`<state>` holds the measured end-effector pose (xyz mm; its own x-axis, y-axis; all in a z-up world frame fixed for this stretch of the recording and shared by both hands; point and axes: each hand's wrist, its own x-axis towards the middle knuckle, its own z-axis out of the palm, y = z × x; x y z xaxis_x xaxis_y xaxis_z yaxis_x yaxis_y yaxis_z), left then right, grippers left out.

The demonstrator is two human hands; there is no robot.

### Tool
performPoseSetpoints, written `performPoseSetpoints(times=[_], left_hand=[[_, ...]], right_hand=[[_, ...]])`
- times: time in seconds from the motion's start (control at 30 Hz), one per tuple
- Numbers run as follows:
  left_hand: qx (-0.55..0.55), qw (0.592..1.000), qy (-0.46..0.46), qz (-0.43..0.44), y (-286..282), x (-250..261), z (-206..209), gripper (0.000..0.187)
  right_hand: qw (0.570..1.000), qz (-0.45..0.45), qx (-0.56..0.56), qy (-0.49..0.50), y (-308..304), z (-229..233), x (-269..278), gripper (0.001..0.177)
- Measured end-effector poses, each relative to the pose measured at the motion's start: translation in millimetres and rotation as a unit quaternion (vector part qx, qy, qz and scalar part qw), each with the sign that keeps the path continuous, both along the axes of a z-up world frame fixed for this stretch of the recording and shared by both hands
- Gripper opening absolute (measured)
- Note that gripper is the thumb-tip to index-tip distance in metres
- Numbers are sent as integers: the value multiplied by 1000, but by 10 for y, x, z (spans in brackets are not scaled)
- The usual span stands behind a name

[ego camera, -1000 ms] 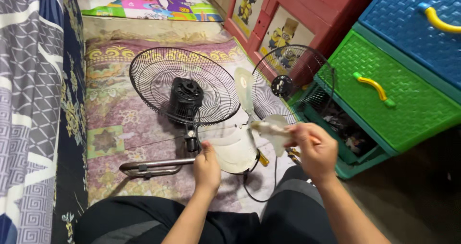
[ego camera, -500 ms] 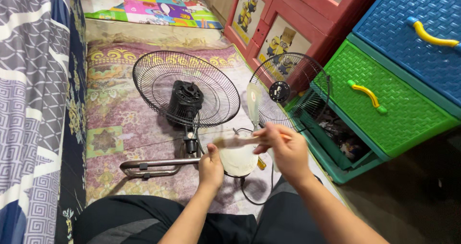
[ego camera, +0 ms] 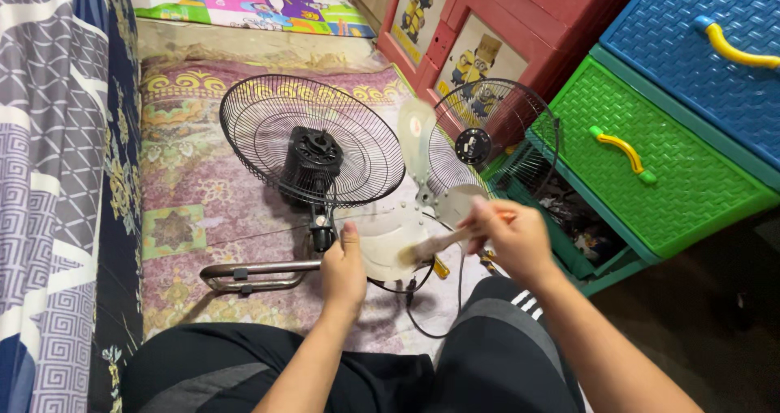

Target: The person cleans the fan blades with a brush, then reattaches the blades to the fan motor and secures them with a screwdriver. The person also handles the fan cage and adjusts the fan head during reassembly.

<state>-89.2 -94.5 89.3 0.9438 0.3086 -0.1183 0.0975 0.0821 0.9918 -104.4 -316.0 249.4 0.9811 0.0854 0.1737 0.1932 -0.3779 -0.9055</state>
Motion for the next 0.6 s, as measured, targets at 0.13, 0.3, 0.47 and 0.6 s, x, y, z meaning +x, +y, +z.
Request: performPoseSetpoints(times=[0.13,0.3,0.47,0.6], left_hand=[[-2,998,-52,37,35,-4,51,69],[-120,989,-85,35,36,-22,107,64],[-26,999,-15,15,91,-15,102,66],[-126,992,-19,-2,79,-7,93,61]], right_hand=[[998,-5,15,-66,-109,105,27,38],[997,54,37,38,-101,40,77,37],[993,-20,2,-118,-124,132,93,37],[993,84,66,-49,-92,91,91,35]])
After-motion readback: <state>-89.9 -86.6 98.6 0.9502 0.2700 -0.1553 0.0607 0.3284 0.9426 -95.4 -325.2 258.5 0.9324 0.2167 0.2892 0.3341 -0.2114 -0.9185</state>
